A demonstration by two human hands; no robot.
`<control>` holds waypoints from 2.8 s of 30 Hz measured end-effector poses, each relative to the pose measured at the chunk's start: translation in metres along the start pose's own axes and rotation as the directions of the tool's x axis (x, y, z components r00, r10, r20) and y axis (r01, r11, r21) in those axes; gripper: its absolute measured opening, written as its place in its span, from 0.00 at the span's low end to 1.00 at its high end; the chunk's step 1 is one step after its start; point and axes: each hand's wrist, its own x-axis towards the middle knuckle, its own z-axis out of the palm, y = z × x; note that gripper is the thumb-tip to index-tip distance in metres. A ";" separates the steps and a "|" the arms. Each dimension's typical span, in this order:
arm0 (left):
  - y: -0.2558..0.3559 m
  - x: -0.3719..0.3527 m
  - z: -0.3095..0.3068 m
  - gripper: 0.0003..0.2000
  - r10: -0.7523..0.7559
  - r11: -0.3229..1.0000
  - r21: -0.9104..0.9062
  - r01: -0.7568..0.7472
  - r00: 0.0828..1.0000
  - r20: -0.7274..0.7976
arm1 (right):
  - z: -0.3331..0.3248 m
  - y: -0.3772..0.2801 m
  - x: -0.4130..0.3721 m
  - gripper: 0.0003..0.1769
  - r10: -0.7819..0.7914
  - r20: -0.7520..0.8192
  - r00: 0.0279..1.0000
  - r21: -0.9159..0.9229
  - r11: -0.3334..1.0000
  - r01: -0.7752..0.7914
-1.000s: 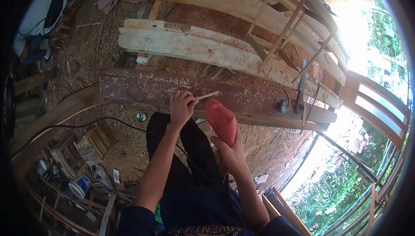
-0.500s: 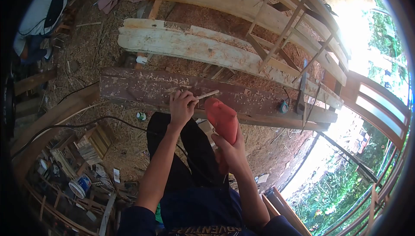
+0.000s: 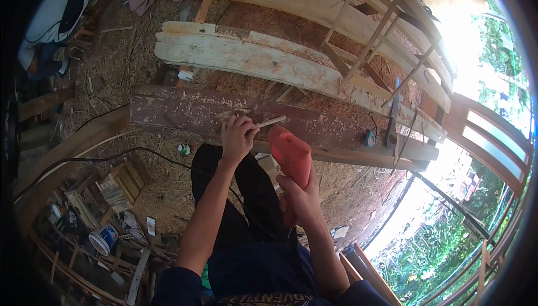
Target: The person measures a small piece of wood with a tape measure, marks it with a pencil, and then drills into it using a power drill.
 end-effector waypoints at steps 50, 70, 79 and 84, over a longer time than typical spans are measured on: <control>0.001 0.003 -0.002 0.07 0.013 1.000 0.018 -0.014 1.000 0.017 | -0.007 0.033 -0.007 0.33 -0.039 -0.009 0.999 -0.051 0.998 0.038; 0.001 0.003 -0.001 0.08 0.010 0.999 0.033 -0.011 1.000 0.017 | -0.017 0.043 -0.005 0.50 -0.086 0.022 0.996 -0.109 0.990 0.088; -0.001 0.001 -0.002 0.07 0.017 1.000 0.020 -0.017 1.000 0.011 | -0.021 0.048 -0.016 0.36 -0.168 0.037 0.985 -0.004 0.986 0.168; 0.001 0.002 -0.006 0.06 -0.006 1.000 0.007 0.006 0.998 0.057 | -0.027 0.042 -0.025 0.33 -0.240 -0.002 0.971 -0.007 0.971 0.240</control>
